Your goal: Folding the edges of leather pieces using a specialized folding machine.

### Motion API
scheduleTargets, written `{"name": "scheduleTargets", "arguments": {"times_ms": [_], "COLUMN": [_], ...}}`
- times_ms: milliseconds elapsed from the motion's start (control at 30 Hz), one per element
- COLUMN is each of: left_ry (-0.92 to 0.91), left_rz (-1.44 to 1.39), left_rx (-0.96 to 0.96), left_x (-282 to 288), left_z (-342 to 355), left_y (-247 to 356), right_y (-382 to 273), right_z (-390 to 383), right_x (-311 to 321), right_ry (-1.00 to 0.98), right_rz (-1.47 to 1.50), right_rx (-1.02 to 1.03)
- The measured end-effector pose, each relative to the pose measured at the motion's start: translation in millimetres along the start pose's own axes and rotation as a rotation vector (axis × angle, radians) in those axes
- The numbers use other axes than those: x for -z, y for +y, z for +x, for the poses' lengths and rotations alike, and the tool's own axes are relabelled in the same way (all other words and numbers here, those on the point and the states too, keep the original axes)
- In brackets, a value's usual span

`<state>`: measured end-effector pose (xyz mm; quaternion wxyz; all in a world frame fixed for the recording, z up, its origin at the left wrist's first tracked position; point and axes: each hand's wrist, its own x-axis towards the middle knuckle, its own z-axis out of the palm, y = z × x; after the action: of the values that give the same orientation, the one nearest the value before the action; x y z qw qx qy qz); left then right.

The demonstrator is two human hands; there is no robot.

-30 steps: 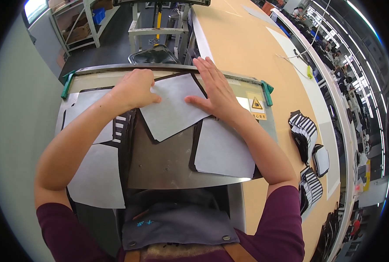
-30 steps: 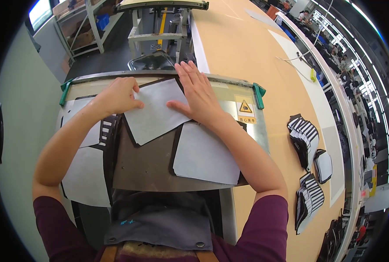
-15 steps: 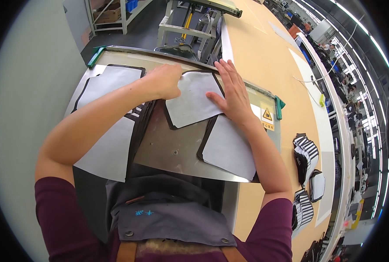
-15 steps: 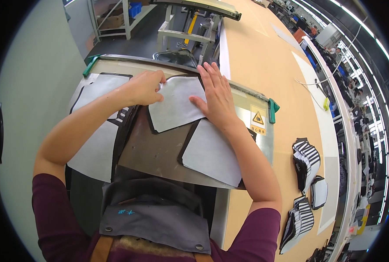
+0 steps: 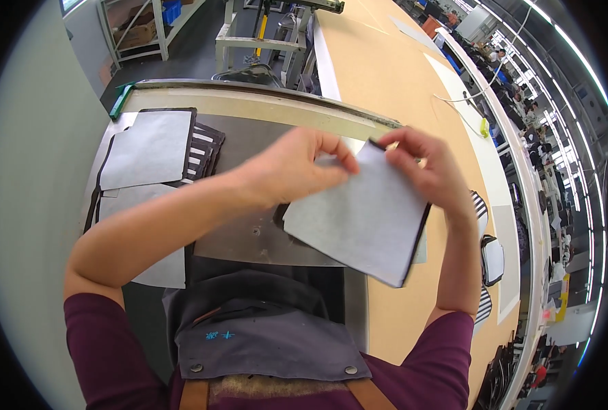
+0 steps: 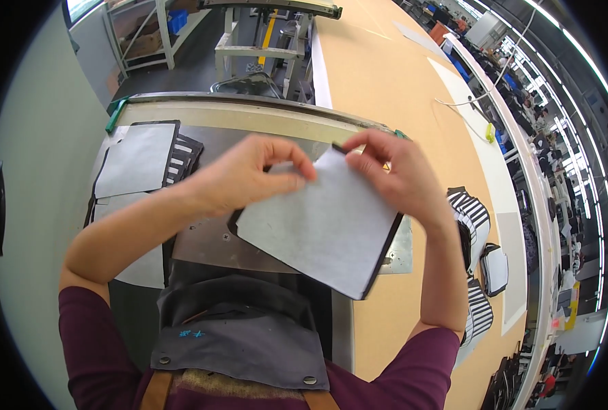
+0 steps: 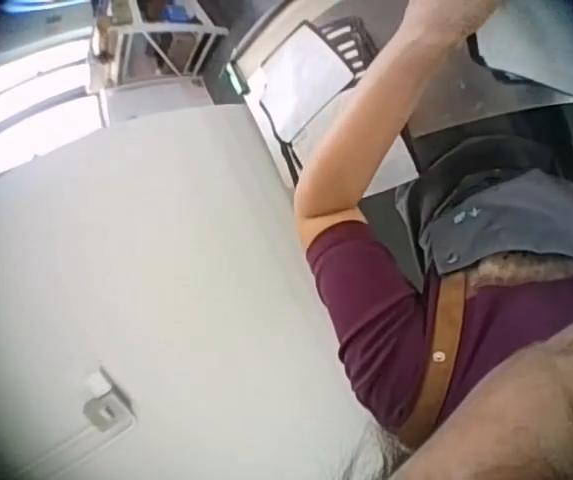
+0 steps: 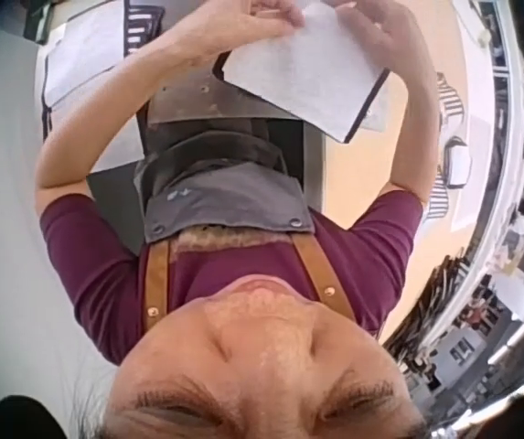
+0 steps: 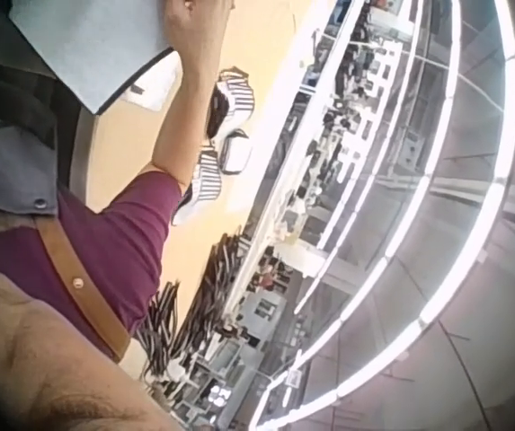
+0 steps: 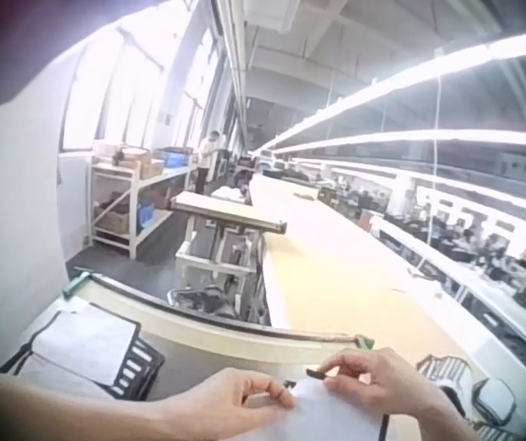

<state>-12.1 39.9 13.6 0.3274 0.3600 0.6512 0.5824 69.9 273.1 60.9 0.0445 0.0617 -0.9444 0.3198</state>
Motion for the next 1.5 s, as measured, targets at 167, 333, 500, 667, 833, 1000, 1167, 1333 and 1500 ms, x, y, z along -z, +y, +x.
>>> {"name": "scheduleTargets", "arguments": {"times_ms": [167,333,500,667,833,1000,1167,1333,1500], "left_ry": [0.211,0.179,0.112,0.288,0.074,-0.022,0.152,0.153,0.091], "left_rz": [0.318,0.532,0.667,1.262,1.397,1.432,1.328,1.154,1.512], "left_rx": [-0.007,-0.042,-0.088,-0.015,-0.103,-0.300,-0.116,-0.126,-0.295], "left_x": [-20,-11,19,88,118,126,142,121,119], "left_z": [-2,-17,-63,-135,-166,-139,-169,-134,-144], "left_y": [-48,-46,-19,-16,-27,-37,-50,-16,-26], "right_y": [46,36,51,59,63,70,57,29,23], "right_z": [-9,9,-7,-13,-3,-19,5,34,64], "right_x": [-62,-61,-55,-87,-119,-97,-112,-88,-102], "right_ry": [-0.016,0.026,-0.015,0.107,-0.054,-0.085,-0.073,0.111,-0.012], "right_rz": [-0.018,-0.283,-0.334,-0.341,-0.260,-0.343,-0.242,0.035,0.377], "right_rx": [-0.091,0.165,0.243,0.164,0.238,0.237,0.284,0.217,0.121]}}
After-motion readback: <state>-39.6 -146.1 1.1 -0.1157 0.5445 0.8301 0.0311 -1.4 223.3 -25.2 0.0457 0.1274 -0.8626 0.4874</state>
